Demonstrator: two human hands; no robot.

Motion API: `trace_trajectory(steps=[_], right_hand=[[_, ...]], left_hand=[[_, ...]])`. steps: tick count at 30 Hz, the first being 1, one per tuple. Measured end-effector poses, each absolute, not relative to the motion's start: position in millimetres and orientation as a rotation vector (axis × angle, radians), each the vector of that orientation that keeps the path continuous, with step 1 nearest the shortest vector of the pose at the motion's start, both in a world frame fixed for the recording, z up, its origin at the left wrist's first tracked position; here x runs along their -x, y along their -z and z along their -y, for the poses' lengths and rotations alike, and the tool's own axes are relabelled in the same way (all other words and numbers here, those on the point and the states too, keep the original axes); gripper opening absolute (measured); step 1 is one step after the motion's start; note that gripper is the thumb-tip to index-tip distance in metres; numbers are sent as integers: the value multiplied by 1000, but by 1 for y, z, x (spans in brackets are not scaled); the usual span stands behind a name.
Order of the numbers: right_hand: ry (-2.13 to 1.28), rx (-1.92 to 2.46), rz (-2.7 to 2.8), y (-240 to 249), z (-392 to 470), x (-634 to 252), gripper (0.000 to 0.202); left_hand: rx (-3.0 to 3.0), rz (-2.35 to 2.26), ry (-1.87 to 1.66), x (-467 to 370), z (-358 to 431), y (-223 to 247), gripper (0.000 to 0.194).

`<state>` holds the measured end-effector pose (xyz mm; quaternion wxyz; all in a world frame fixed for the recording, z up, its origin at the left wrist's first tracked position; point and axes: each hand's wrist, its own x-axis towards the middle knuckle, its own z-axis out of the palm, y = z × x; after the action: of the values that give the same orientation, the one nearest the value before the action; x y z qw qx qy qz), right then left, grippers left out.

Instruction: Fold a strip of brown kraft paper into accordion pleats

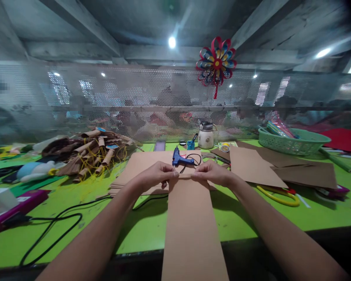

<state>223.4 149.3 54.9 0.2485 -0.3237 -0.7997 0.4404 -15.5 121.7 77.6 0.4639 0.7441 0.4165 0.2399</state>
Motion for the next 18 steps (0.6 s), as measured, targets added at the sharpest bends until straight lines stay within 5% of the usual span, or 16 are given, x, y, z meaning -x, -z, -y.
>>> trace_trajectory(steps=[18], right_hand=[[-1525,726,2110,-55,-156,-238,38]], left_hand=[[-1815,-876,-548,28,-128,-75,37]])
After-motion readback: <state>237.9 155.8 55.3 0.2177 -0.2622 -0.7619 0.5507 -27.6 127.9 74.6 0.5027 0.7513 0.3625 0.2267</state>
